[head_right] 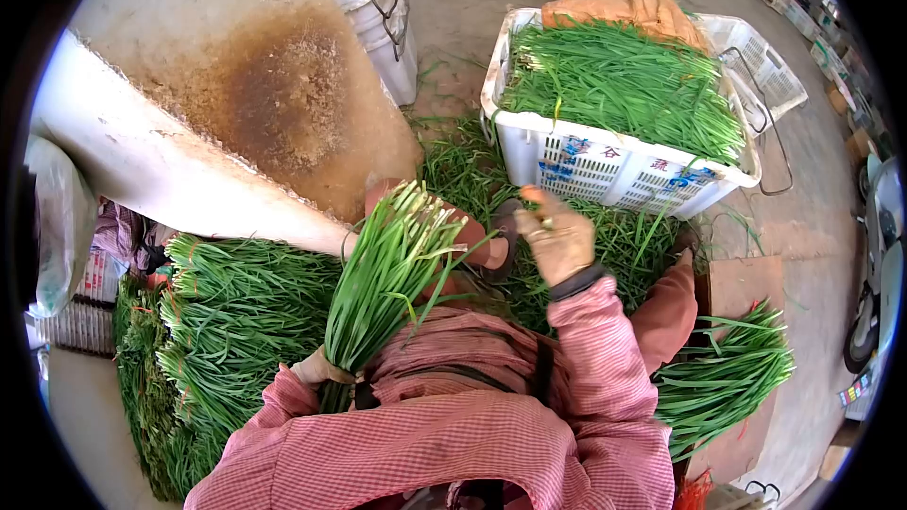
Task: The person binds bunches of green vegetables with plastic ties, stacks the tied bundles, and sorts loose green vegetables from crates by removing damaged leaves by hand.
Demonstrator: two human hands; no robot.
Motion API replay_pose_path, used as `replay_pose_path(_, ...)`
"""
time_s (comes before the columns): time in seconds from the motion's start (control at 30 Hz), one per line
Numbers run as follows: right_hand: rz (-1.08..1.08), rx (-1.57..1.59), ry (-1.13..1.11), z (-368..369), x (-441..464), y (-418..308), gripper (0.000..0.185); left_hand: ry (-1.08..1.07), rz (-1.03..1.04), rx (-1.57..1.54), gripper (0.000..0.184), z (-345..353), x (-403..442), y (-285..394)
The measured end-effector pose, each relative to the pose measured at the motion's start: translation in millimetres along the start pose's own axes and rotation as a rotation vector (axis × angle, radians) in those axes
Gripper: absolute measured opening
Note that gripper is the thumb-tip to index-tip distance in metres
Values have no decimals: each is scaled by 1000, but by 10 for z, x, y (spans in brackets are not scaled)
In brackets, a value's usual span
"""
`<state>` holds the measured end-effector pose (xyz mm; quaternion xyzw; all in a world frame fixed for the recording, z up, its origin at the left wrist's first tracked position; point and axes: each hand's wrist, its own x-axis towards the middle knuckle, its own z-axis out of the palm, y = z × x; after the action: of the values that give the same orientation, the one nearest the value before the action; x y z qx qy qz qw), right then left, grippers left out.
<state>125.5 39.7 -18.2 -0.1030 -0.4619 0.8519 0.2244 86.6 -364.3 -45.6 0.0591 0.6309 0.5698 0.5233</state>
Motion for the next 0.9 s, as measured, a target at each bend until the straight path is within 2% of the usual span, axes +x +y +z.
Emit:
replay_pose_path(0.03, -107, -242, -97, 287, -88, -23, 23, 26, 65, 87, 39, 25, 4, 16)
replay_pose_path(0.07, -27, -230, -134, 381, -84, 112, 21, 51, 130, 175, 41, 32, 9, 21)
replay_pose_path(0.1, -52, -430, -181, 468, -94, 155, 21, 53, 134, 176, 41, 0, 29, -21)
replay_pose_path(0.13, -86, -628, -224, 580, -106, 176, 22, 60, 207, 378, 42, -58, 75, -114)
replay_pose_path(0.17, -228, -1035, -272, 740, -148, 73, 23, 66, 278, 580, 44, -89, 97, -178)
replay_pose_path(0.2, -267, -1228, -297, 796, -125, 127, 19, 76, 166, 445, 45, -118, 86, -231)
replay_pose_path(0.23, -366, -1221, -287, 785, -94, 273, 20, 75, 162, 445, 45, -92, 73, -216)
replay_pose_path(0.33, -317, -1138, -292, 761, -73, 381, 17, 115, 137, 310, 43, 37, 21, -80)
replay_pose_path(0.4, 35, -506, -350, 721, -110, 133, 13, 114, 177, 371, 42, -38, 75, -183)
replay_pose_path(0.43, 396, -265, -341, 695, -114, -223, 10, 98, 193, 385, 42, -39, 87, -174)
replay_pose_path(0.5, 339, 71, -456, 477, -156, -415, 9, 66, 225, 412, 40, -44, 115, -157)
replay_pose_path(0.57, 252, -455, -447, 531, -167, -495, 15, -1, 157, 255, 39, -32, 117, -99)
replay_pose_path(0.6, 29, -588, -438, 555, -164, -264, 25, -1, 165, 284, 39, -31, 119, -91)
replay_pose_path(0.63, -207, -912, -365, 557, -171, -53, 31, -8, 164, 288, 39, -29, 126, -84)
replay_pose_path(0.7, -291, -1289, -387, 568, -220, 301, 29, -28, 125, 214, 38, -20, 139, -77)
replay_pose_path(0.77, -131, -1301, -647, 753, -334, 313, 22, -45, 83, 138, 40, 35, 103, -31)
replay_pose_path(0.83, -141, -1061, -921, 825, -562, 367, 16, -81, -1, 8, 41, 81, 55, 10)
replay_pose_path(0.9, 408, -516, -1233, 1035, -674, -214, 14, -90, -39, -35, 42, 79, 47, 20)
